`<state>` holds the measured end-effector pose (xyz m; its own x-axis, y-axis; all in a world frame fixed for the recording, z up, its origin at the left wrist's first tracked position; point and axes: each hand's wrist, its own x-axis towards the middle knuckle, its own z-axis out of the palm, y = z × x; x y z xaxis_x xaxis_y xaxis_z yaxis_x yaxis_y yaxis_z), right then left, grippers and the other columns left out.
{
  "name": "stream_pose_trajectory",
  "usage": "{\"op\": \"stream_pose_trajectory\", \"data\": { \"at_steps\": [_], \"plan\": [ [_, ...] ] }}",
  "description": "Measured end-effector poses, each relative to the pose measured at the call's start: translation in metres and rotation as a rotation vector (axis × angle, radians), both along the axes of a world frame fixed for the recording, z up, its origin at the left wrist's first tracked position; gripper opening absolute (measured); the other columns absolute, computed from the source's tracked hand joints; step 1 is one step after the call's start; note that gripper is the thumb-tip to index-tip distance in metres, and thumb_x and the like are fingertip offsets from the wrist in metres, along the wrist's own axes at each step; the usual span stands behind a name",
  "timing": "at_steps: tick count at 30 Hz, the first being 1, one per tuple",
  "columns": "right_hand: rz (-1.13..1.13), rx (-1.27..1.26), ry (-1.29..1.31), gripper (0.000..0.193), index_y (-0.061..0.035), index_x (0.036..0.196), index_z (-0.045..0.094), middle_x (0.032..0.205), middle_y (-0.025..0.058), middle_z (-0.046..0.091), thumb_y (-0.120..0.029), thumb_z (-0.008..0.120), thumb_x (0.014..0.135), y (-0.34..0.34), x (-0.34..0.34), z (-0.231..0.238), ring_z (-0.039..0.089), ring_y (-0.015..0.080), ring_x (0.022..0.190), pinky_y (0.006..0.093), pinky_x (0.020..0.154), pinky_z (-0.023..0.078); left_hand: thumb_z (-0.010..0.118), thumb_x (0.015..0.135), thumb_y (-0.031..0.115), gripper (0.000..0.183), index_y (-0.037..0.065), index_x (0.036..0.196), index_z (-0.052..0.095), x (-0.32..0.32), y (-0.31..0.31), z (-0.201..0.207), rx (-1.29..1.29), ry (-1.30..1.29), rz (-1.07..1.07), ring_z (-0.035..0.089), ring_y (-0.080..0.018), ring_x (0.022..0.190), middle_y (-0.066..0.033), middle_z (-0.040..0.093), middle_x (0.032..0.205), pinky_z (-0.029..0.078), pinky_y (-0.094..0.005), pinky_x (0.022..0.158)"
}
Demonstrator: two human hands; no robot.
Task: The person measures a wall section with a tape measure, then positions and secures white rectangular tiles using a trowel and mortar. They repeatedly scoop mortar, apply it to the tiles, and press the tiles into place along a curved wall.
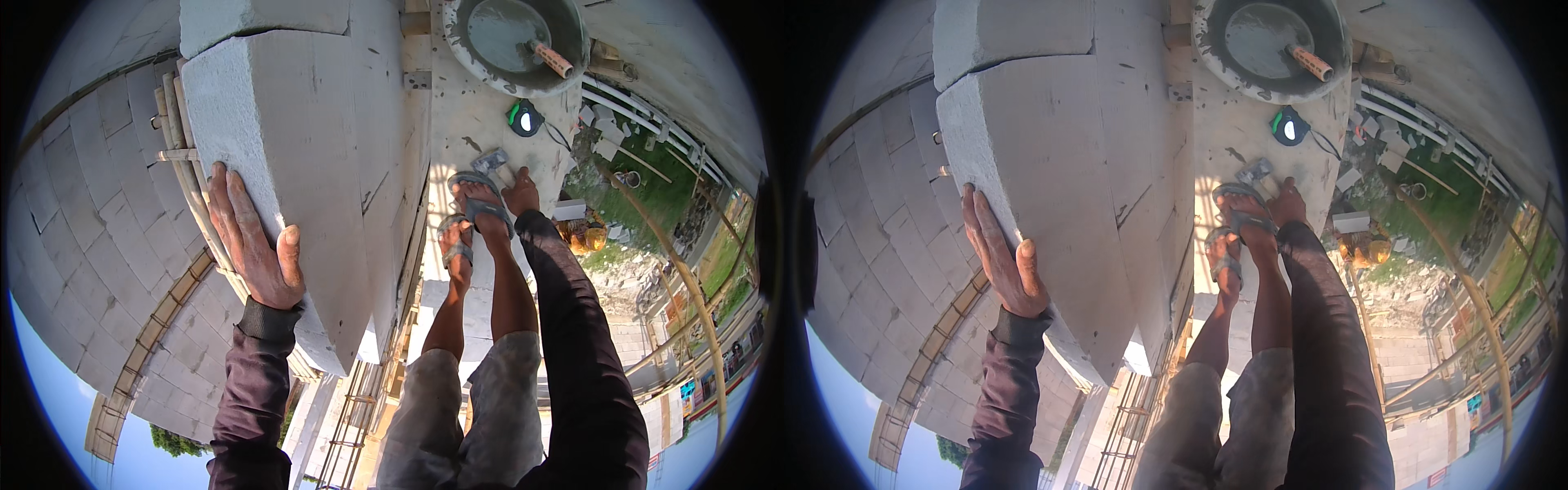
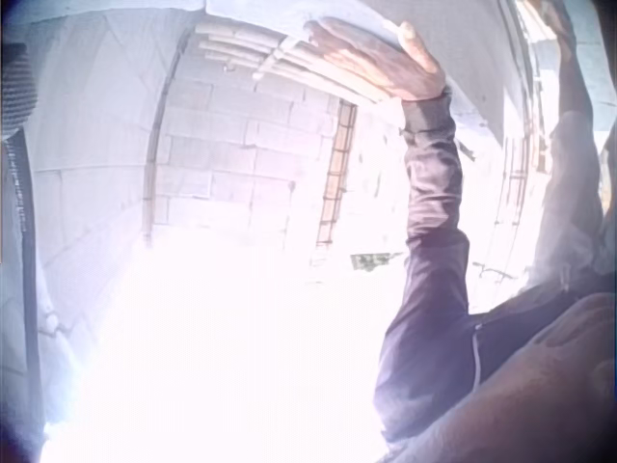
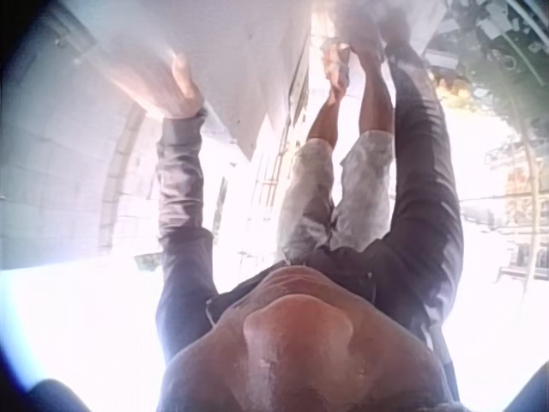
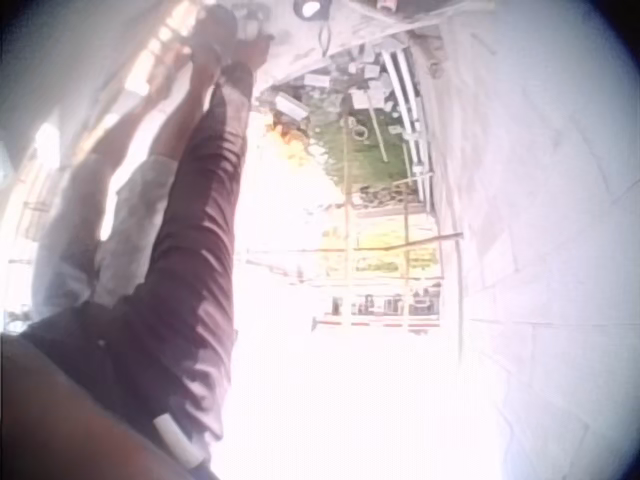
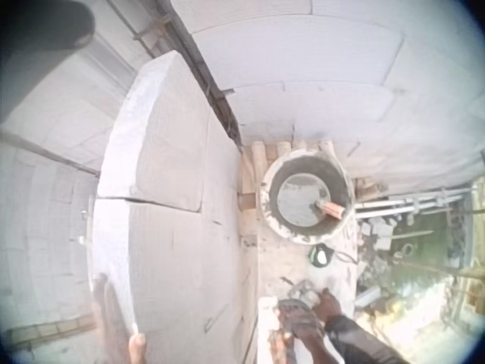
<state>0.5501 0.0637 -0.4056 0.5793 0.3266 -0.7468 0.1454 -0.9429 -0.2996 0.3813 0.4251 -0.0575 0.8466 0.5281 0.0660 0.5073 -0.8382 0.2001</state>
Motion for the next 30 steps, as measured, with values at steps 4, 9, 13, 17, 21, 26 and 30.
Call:
{"op": "stream_pose_trajectory", "data": {
  "at_steps": [4,9,13,17,21,26,30],
  "plan": [
    [0.149,-0.035,-0.088,0.040,-0.0050,0.113,0.049,0.114,0.0223,0.058,-0.016,0.063,0.078,0.020,-0.008,0.027,0.060,0.0423,0.106,0.0508,0.087,0.051,0.047,0.097,0.048,0.076,0.002,0.153,0.027,0.002,0.002,0.009,0.003,-0.003,-0.048,0.027,-0.0414,0.144,-0.0250,0.027,0.155,0.019,-0.0599,0.115],
    [0.190,-0.054,-0.046,0.038,-0.0034,0.113,0.049,0.114,0.0219,0.057,-0.016,0.063,0.081,0.045,-0.007,0.068,0.062,0.0415,0.104,0.0509,0.085,0.052,0.053,0.094,0.043,0.077,0.001,0.153,0.026,0.004,-0.003,0.013,0.003,0.044,0.008,0.026,-0.0419,0.144,-0.0247,0.026,0.156,0.020,-0.0603,0.114],
    [0.048,-0.093,0.031,0.081,-0.0001,0.113,0.052,0.115,0.0199,0.062,-0.060,0.079,0.068,0.067,0.000,0.088,0.066,0.0367,0.104,0.0437,0.085,0.056,0.059,0.090,0.038,0.083,0.001,0.154,0.021,0.006,-0.003,0.015,0.011,0.087,0.018,0.024,-0.0426,0.145,-0.0242,0.023,0.158,0.020,-0.0615,0.114],
    [0.077,-0.242,0.167,0.125,0.0106,0.125,0.047,0.119,0.0250,0.064,-0.072,0.087,0.039,0.098,0.028,0.099,0.066,0.0331,0.109,0.0391,0.090,0.055,0.062,0.087,0.036,0.087,0.000,0.154,0.020,0.008,-0.004,0.026,-0.037,0.114,0.060,0.020,-0.0424,0.147,-0.0239,0.020,0.159,0.019,-0.0646,0.113],
    [0.143,-0.274,0.169,0.116,0.0118,0.119,0.051,0.111,0.0224,0.068,-0.068,0.087,0.043,0.108,0.027,0.109,0.069,0.0335,0.101,0.0402,0.087,0.056,0.067,0.084,0.034,0.090,-0.001,0.153,0.021,0.009,-0.001,0.029,-0.061,0.111,0.069,0.021,-0.0433,0.146,-0.0243,0.020,0.159,0.020,-0.0646,0.113],
    [-0.337,0.258,0.400,0.059,0.0090,0.105,0.054,0.098,0.0243,0.068,-0.037,0.077,0.076,0.093,-0.019,0.116,0.070,0.0345,0.093,0.0437,0.076,0.056,0.063,0.086,0.034,0.081,-0.008,0.147,0.029,0.005,-0.002,0.039,-0.134,0.192,0.126,0.023,-0.0437,0.144,-0.0244,0.024,0.156,0.017,-0.0593,0.116],
    [-0.096,0.308,0.146,0.037,0.0043,0.108,0.054,0.094,0.0298,0.065,-0.025,0.065,0.089,0.137,-0.011,0.235,0.066,0.0450,0.087,0.0495,0.069,0.054,0.072,0.079,0.037,0.090,-0.002,0.149,0.030,0.004,-0.003,0.039,-0.177,0.204,0.173,0.024,-0.0372,0.145,-0.0176,0.023,0.158,0.019,-0.0560,0.118]
  ]
}}
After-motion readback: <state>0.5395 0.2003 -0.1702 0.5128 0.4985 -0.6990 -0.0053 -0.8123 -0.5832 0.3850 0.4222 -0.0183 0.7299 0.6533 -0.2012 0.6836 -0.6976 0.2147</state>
